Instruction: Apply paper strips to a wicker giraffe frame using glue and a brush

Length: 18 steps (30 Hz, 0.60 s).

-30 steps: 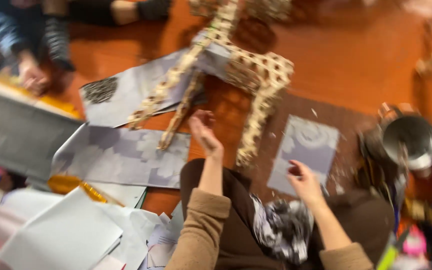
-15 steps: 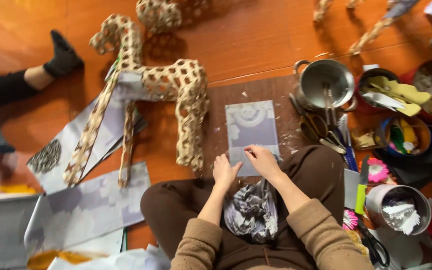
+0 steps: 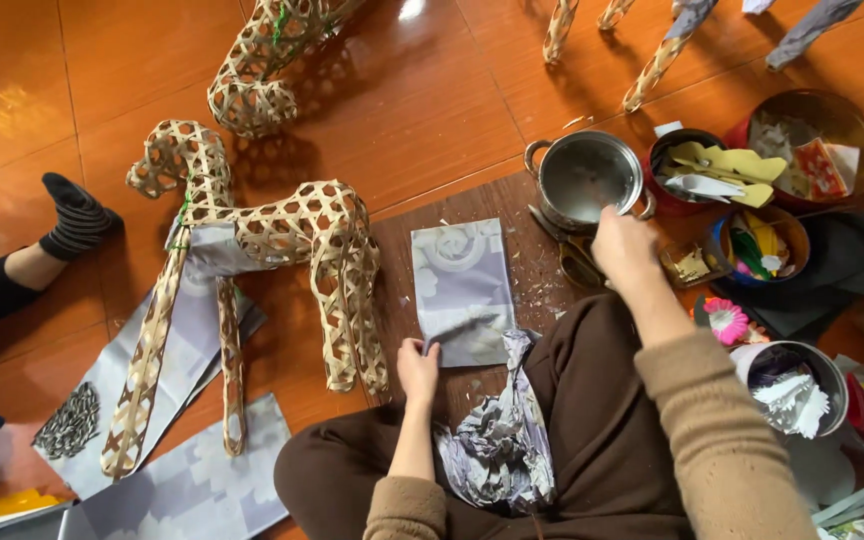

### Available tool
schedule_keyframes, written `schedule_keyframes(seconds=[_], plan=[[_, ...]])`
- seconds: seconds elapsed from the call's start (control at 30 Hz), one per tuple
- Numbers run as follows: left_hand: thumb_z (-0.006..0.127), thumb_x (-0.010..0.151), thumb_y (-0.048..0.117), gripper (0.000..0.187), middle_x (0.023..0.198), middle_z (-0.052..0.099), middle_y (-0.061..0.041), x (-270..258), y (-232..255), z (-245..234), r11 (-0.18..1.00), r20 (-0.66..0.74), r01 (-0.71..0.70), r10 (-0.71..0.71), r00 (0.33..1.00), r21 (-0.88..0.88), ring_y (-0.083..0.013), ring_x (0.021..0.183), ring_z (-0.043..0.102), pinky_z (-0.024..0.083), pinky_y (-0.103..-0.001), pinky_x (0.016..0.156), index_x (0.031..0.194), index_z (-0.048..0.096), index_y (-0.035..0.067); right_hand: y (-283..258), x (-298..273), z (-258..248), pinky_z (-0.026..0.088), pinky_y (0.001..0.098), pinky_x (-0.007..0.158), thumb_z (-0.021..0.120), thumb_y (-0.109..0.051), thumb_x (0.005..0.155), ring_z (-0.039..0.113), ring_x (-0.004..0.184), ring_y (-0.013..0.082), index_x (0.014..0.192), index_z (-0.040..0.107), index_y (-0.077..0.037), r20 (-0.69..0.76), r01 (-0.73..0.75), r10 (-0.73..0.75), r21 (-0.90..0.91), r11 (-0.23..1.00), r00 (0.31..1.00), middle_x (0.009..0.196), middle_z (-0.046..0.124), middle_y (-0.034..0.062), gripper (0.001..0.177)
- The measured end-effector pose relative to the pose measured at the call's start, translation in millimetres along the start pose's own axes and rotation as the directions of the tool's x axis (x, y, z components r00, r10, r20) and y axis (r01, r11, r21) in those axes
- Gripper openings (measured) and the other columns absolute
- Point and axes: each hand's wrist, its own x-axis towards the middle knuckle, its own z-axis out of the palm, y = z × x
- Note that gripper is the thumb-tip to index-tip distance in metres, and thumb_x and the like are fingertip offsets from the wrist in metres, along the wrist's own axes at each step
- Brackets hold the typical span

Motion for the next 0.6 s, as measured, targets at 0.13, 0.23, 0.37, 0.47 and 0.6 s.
schedule_keyframes(seconds=[0.13,0.23,0.37,0.47,0.6], plan=[[0.081,0.075,0.025,0.036,0.088,0.07,-0.013,5.5,-4.3,-4.5,0.989,-0.023,0.101,-0.104,0.994,-0.109,-0.0379,0.094,0.069,0.054,-0.048,0.08,0.101,0.059,0.014,-55.4,-72.4,-34.0,0.056,0.0509,0.069,0.051,-0.033,0.094,0.071,0.088,0.0402,0.121,0.064,-0.014,0.024,-0.031,0.024,0.365,0.931,0.999,0.088,0.072,0.0198,0.035],[0.075,0.081,0.027,0.019,0.083,0.073,-0.012,5.9,-6.0,-6.5,0.993,-0.074,0.088,-0.093,0.993,-0.078,-0.0356,0.09,0.071,0.055,-0.046,0.077,0.093,0.068,0.014,-79.9,-100.9,-47.4,0.051,0.0459,0.063,0.05,-0.02,0.098,0.067,0.07,0.0356,0.123,0.061,0.001,-0.031,-0.062,0.176,0.865,0.498,0.984,0.069,0.064,0.023,0.034],[0.055,0.094,0.012,0.022,0.081,0.069,-0.028,0.2,-7.7,-14.4,0.946,-0.04,0.058,-0.074,0.996,-0.318,-0.0393,0.072,0.068,0.055,-0.042,0.057,0.095,0.068,-0.005,-83.5,-109.8,-54.2,0.018,0.0179,0.028,0.035,-0.022,0.104,0.023,0.03,0.0036,0.122,0.046,-0.013,0.269,-0.262,-0.036,0.889,-0.375,0.963,0.049,0.018,-0.0087,0.023],[0.05,0.097,0.016,0.029,0.083,0.069,-0.027,-1.6,-9.5,-11.5,0.969,-0.105,-0.021,-0.005,0.994,-0.247,-0.0444,0.089,0.066,0.053,-0.052,0.074,0.094,0.071,-0.004,-75.1,-107.9,-43.9,0.019,0.015,0.03,0.037,-0.022,0.104,0.023,0.032,0.0029,0.116,0.051,-0.017,0.286,-0.309,-0.128,0.79,-0.53,0.95,0.053,0.019,-0.0064,0.019],[0.049,0.098,0.018,0.03,0.092,0.071,-0.025,-12.2,7.2,-27.4,0.962,-0.124,-0.011,-0.024,0.992,-0.273,-0.0416,0.097,0.067,0.053,-0.05,0.08,0.101,0.072,-0.003,-76.7,-107.7,-43.7,0.021,0.0133,0.029,0.037,-0.022,0.105,0.026,0.033,0.0033,0.119,0.054,-0.022,0.261,-0.314,-0.176,0.744,-0.59,0.949,0.057,0.022,-0.0043,0.021]])
